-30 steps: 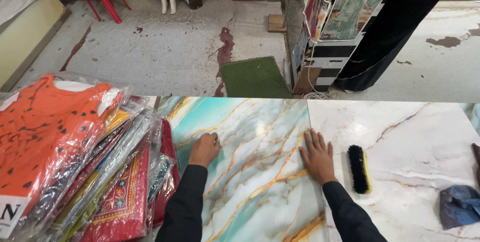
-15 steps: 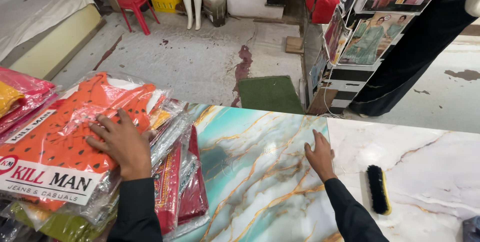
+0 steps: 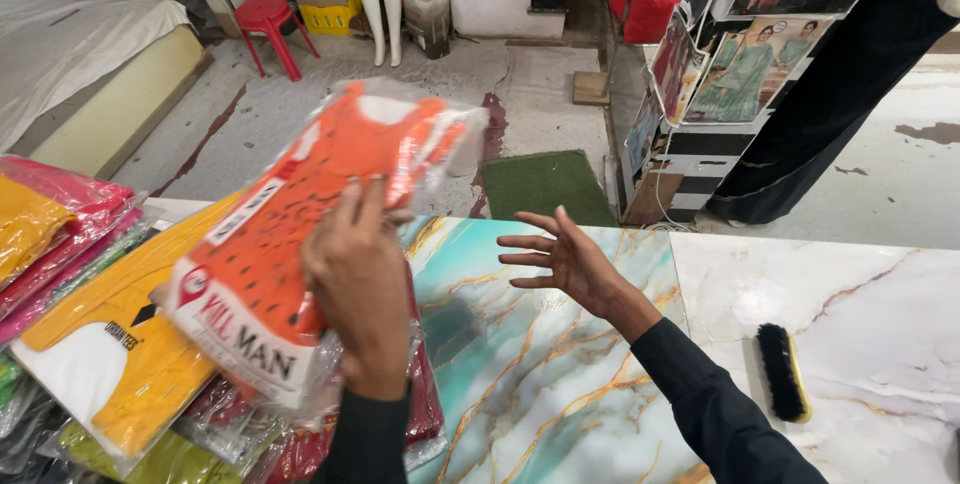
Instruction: The person wipes the plastic-wrapped surfaces of several folded garments on a marble-patterned counter using a dark cloth. They handle each item one at a time, wiping the top and sides, then move it to a growing stack on the right. The sequence includes orange, yellow, maroon, red, blue, silver, green, and pink garments.
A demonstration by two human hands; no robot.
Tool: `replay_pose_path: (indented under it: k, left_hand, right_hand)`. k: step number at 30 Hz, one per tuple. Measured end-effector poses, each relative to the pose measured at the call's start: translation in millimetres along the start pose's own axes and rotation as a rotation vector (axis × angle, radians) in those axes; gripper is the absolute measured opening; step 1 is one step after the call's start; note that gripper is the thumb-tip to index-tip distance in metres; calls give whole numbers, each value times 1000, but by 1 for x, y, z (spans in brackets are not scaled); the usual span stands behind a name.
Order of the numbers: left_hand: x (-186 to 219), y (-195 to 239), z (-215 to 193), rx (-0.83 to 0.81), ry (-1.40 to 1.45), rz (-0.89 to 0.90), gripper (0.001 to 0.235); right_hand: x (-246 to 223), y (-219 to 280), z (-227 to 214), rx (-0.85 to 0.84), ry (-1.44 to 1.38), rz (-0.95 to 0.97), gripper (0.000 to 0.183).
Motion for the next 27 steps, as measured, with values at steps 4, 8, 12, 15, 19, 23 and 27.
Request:
replay_pose_path:
  k: [4,8,12,15,19,23,27]
  left_hand:
    - [118,50,34,-138,262,287,55]
    - [189,148,112,-558,630,436,57]
    - [174,232,203,-789,816,313,60]
    - [130,262,265,-879,545,5,69]
    - [116,268,304,-895,434,-280,85]
    - [117,259,326,-924,384,-456,93]
    - [114,259,333,-904,457,-426,73]
  right_hand:
    - [-12,27,-46,-170,-423,-154,61]
    - [29,94,-185,413,-474,-161,54]
    - [82,174,-288,819,-253,162,51]
    - [102,211,-314,757,-151,254,47]
    - [74,272,-347,869,484,228,38]
    - [1,361,-379,1315,1256,-237,31]
    - [0,465,-411,1915,1776,-14,54]
Point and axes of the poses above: each hand's wrist, its own y-axis away from the middle knuckle, its own z-axis out of the palm, x = y × z, the point moved 6 cm from there along -y, towards the middle knuckle, and after that the axes turned 1 degree about -x, right-handed, at the moved point
